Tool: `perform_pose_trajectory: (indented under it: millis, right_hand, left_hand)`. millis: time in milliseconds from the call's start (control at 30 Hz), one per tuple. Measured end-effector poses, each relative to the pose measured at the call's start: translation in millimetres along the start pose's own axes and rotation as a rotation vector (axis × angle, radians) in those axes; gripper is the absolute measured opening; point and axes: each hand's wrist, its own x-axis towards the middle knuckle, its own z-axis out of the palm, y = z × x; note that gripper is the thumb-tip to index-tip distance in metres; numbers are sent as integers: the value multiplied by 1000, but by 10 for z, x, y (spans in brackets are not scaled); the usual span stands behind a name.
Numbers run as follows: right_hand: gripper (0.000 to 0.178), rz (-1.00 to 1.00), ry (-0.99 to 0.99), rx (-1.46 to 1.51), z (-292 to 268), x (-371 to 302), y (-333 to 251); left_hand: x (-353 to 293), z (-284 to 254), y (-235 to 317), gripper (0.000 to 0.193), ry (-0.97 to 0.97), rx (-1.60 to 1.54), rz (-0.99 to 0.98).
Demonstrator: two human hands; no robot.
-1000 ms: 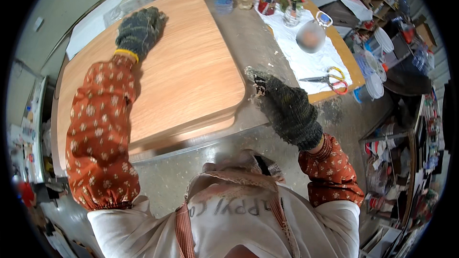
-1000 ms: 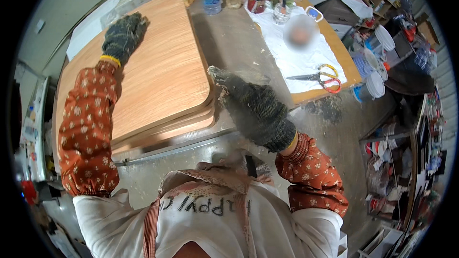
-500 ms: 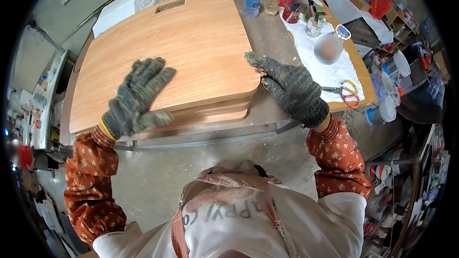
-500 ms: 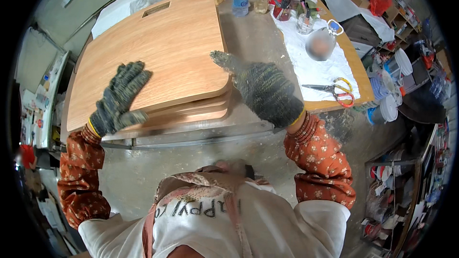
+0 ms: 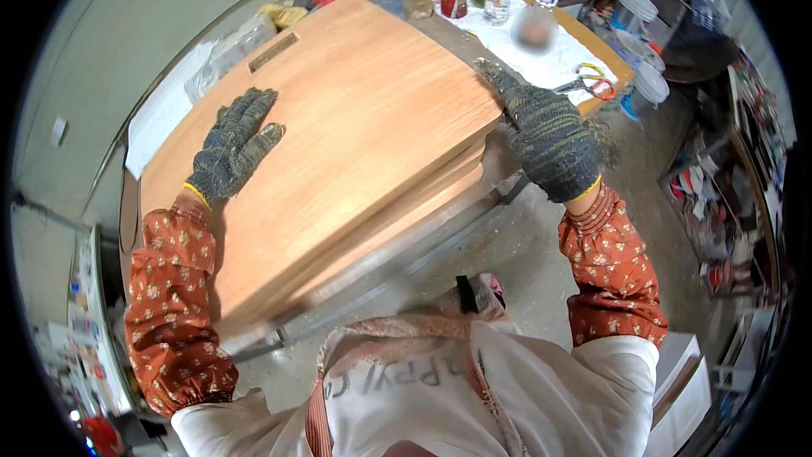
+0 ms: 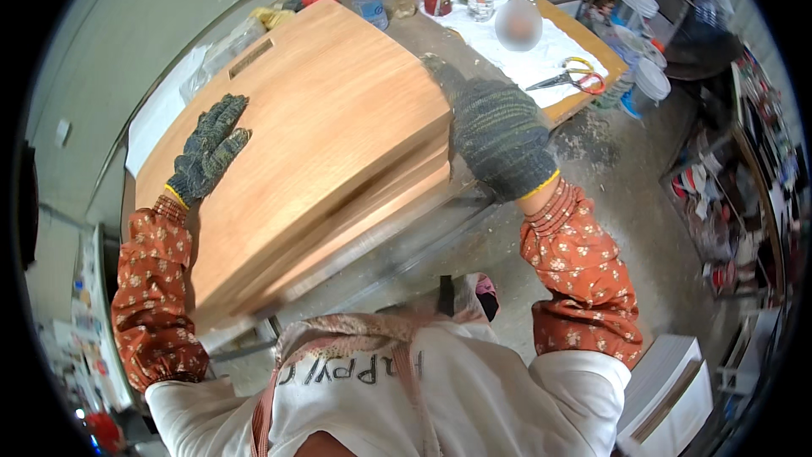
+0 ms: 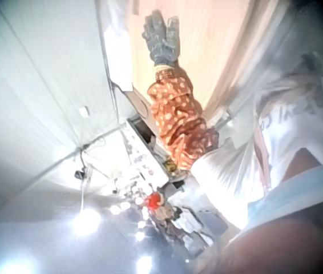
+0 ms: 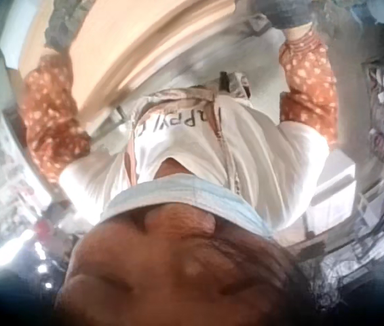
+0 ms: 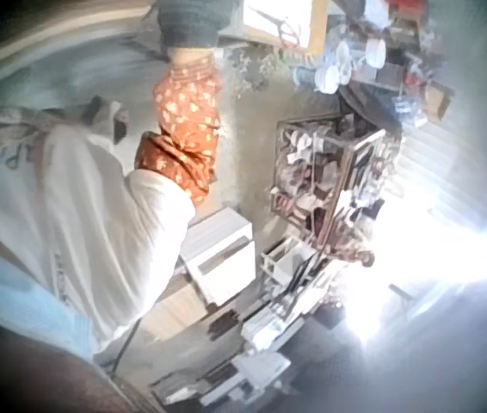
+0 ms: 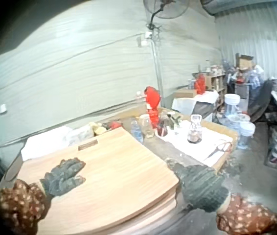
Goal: The person sands the edges and surfaces of wooden boards using a sanding block, wipes away dust with their gloved hands, and stacks the boards on a table.
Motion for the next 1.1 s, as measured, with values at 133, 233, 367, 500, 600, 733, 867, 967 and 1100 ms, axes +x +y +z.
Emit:
perform_pose_trajectory:
  millis: [133,233,367,500,600,733,867,967,1100]
  right_hand:
    - [50,78,-63,25,-268,171,-359]
    - [58,178,-146,217,-251,211,-971]
    - [65,382,-444,412,-476,187,-1773]
    - [61,110,-302,102,-575,215,-1809]
    - [57,262,-345,-367,-371,153,-1236]
    - [53,601,-231,1,-346,215,-695]
    - [52,435,-185,11,-237,67,-819]
    - [52,439,-57,659,-147,85,-1485]
    - [56,10,-459,511,-528,364,-2408]
  left_hand:
    - [345,54,-523,50,4,37,22]
    - [749,262,-1026,56,110,204,236]
    - [774,107,-406,54,52,-97,-16]
    - [884,287,-898,59,134,92,218]
    - [871,200,-753,61,158,52,195]
    - [785,128,-536,59,69,-84,22]
    - [749,31,-346,48,40,-86,6]
    - [851,260,-1008,38,162,223,352]
    - [884,243,-689,36,95,145,235]
